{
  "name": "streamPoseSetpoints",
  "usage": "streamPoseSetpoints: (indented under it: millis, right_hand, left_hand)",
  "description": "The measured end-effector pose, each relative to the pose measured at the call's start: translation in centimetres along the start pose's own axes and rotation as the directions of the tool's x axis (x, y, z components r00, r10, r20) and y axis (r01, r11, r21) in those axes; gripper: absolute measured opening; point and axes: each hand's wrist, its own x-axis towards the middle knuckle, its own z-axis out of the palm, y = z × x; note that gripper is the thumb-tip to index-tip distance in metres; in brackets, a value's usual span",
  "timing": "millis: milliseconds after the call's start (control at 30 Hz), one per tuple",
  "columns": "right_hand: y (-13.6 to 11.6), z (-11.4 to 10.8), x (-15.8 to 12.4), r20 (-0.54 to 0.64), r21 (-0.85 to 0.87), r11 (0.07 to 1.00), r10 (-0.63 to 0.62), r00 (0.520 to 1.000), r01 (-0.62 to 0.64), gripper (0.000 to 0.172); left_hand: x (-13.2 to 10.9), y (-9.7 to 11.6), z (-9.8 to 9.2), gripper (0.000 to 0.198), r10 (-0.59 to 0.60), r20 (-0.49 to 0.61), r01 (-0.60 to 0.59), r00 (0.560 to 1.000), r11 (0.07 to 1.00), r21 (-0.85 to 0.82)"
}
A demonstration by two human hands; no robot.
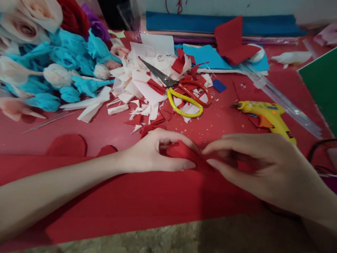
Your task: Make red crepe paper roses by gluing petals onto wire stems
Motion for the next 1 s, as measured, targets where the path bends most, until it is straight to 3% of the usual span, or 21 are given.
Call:
streamPoseSetpoints:
  millis: [533,933,1000]
  right_hand:
    - [0.01,0.74,0.33,-0.087,0.023,1.0,0.001,0.996,0.001,0.01]
    - [-0.2,0.71,0.32,-0.067,-0.001,1.0,0.016,0.998,-0.016,0.008]
    - [-0.16,0.46,0.3,-0.12,-0.034,0.999,0.017,0.993,-0.021,0.009]
  left_hand:
    - [0.06,0.08,-0.08,0.019,-0.025,0.025,0.024,0.999,0.999,0.02]
    - [-0.03,0.13,-0.04,0.018,-0.036,0.013,0.036,0.999,0.999,-0.018]
    - [-0.01,0.2,-0.04,0.017,-0.032,0.013,0.032,0.999,0.999,-0.007]
